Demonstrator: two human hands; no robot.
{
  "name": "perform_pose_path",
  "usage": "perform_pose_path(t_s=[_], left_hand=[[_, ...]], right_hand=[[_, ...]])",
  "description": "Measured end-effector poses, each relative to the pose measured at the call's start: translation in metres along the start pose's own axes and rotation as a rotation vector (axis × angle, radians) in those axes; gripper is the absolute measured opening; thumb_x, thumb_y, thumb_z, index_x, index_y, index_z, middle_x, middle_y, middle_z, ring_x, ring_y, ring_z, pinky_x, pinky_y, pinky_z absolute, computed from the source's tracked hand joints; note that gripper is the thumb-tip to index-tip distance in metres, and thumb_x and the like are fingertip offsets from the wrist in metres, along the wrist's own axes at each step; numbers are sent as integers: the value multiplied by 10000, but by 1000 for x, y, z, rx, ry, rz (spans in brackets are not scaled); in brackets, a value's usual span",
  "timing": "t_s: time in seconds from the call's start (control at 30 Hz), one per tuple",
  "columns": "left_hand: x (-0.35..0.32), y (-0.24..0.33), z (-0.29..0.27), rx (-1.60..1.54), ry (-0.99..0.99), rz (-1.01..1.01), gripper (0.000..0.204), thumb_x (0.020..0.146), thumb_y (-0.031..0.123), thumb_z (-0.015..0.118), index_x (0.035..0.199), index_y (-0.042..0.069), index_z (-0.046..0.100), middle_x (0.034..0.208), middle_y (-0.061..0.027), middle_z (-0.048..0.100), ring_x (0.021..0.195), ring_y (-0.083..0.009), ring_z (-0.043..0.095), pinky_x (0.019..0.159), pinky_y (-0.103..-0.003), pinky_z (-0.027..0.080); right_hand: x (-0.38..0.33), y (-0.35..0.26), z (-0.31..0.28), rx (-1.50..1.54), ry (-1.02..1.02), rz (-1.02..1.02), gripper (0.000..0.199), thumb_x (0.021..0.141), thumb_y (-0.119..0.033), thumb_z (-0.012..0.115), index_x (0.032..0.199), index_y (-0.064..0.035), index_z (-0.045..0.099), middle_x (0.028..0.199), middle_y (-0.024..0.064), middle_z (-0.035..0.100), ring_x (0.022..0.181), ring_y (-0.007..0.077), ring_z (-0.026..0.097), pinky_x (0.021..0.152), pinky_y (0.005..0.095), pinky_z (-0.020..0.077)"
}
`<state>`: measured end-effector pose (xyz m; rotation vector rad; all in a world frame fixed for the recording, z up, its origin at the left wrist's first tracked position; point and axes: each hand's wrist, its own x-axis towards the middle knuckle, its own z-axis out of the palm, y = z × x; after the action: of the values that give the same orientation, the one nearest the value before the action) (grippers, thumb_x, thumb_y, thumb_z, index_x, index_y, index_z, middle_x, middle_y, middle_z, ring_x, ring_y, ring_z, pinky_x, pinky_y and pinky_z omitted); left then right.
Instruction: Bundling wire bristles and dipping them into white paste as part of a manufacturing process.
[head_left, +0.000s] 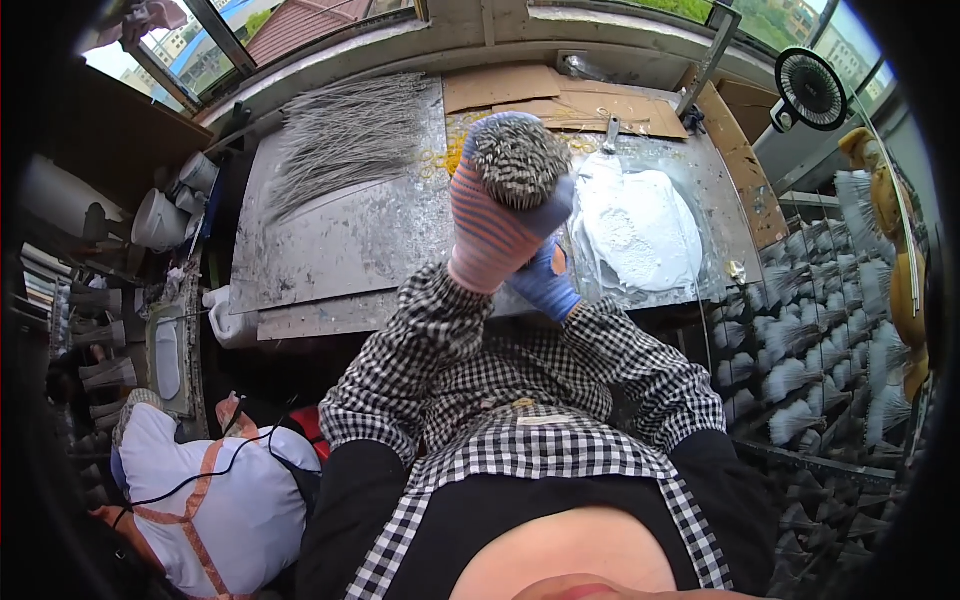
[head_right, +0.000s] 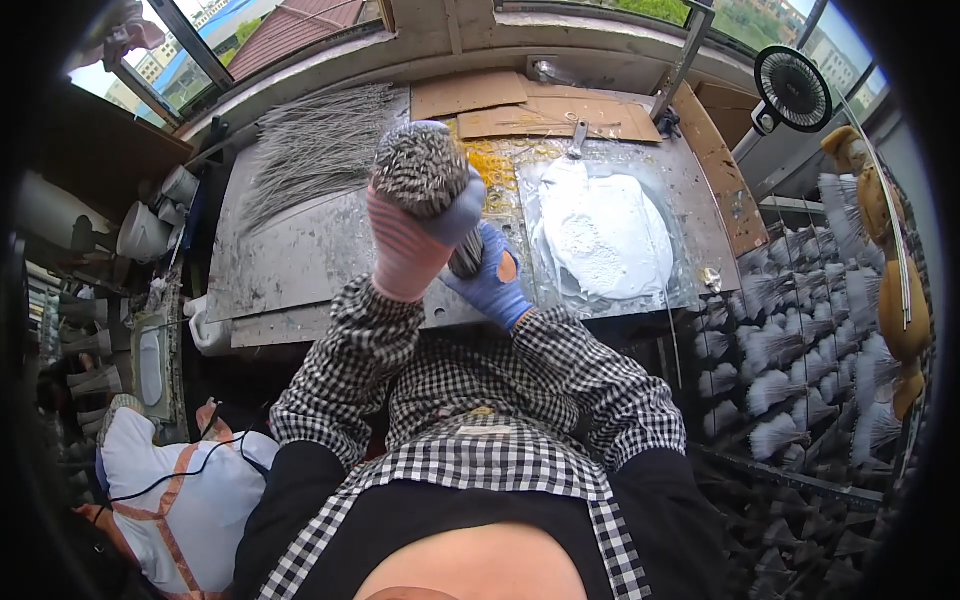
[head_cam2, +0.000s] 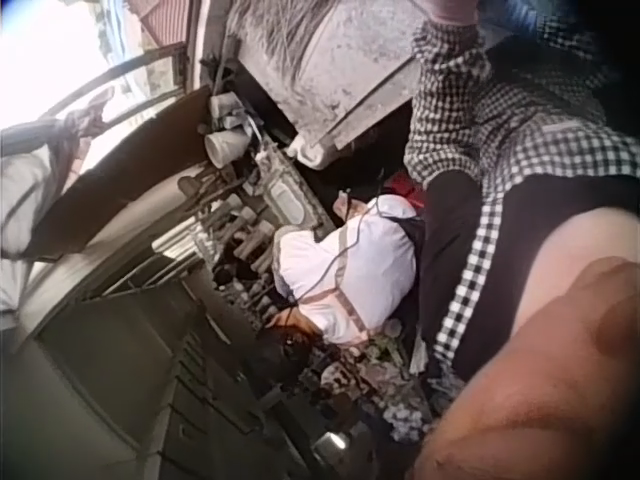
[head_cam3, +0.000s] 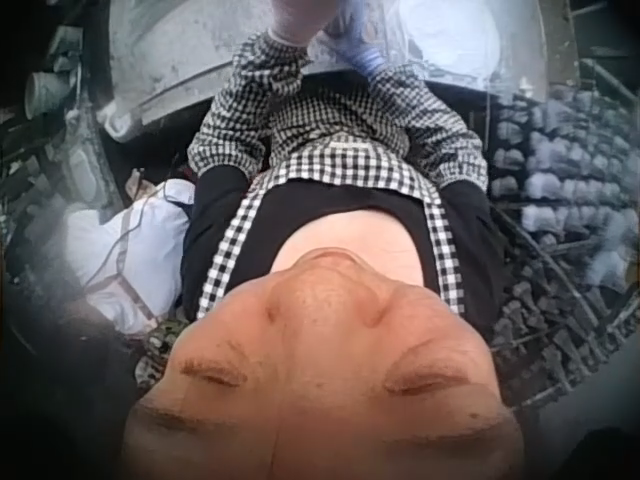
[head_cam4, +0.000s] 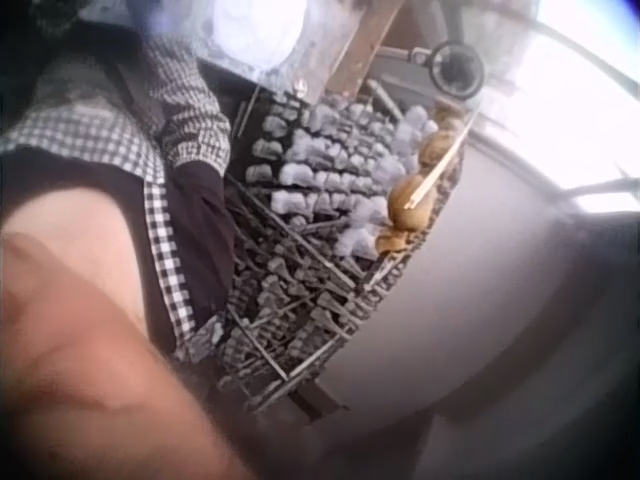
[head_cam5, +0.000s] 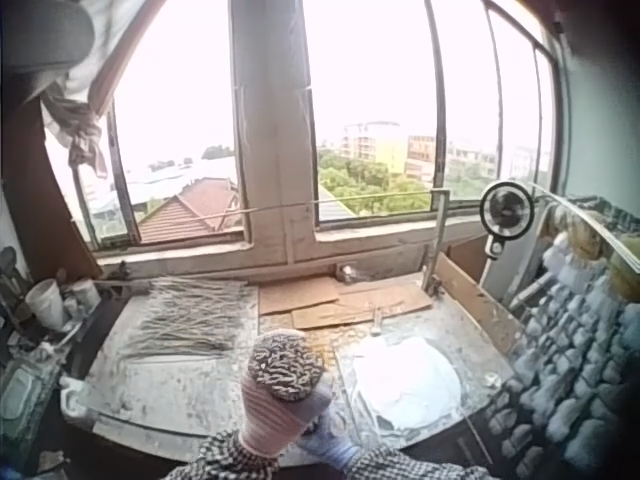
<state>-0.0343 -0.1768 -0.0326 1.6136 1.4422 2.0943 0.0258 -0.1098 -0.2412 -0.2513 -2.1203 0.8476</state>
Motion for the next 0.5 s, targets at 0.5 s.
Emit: perform_pose_path(t_s=[0.5], left_hand=[[-6, -45, -10, -8, 98, -70, 236, 773, 75, 796, 959, 27, 659, 846, -31, 705, 747, -122, 667, 710, -295, 546]], right_hand=[[82, -41, -120, -64, -240, 16, 744, 745, -77, 617, 1443, 40, 392, 1339, 234, 568, 1298, 335, 535, 1150, 396, 377]])
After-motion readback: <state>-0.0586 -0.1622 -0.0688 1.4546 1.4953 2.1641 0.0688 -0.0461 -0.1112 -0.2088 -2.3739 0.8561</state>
